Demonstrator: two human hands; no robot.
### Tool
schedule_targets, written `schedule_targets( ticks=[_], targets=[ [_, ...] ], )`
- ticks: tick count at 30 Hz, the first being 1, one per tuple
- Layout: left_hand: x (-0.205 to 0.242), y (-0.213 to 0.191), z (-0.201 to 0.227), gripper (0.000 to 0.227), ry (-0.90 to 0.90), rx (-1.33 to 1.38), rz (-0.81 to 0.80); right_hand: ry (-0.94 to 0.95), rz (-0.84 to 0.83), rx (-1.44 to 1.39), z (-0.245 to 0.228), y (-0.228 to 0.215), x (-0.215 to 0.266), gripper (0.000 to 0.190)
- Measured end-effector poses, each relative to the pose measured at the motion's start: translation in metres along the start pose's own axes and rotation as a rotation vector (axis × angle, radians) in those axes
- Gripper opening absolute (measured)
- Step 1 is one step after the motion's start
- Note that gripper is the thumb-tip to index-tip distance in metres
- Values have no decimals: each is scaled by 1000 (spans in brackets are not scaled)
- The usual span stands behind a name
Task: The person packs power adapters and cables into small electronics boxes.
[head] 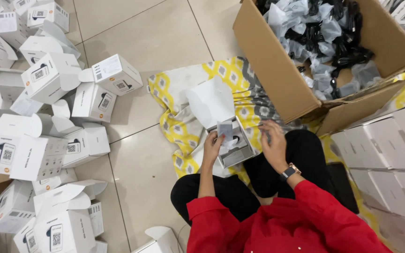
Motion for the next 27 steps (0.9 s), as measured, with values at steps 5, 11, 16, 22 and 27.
schedule_targets(
  ticks=[5,11,16,22,27],
  targets=[
    [39,-5,26,26,-251,2,-4,805,-305,-881,46,146,85,49],
    [89,-2,157,43,247,-357,99,1276,-353,-1034,61,143,83,87],
    [92,10,156,52,323,-428,64,1209,-439,-1211,38,104,51,62],
    [62,5,67,30,-74,-10,183,1007,-430,-1034,31,99,43,51],
    [41,18,-11,36,-604,538,-61,866,-625,-961,-6,93,31,54]
  ],
)
Point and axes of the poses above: each hand's wrist, its own x-axis away from the middle knuckle, its own y-axis out of the palm, z = x × y, the point moved 4 cm from there along -x, towards the middle knuckle, and after that the axes turned 13 degrees about -y, right-handed, at the moved point
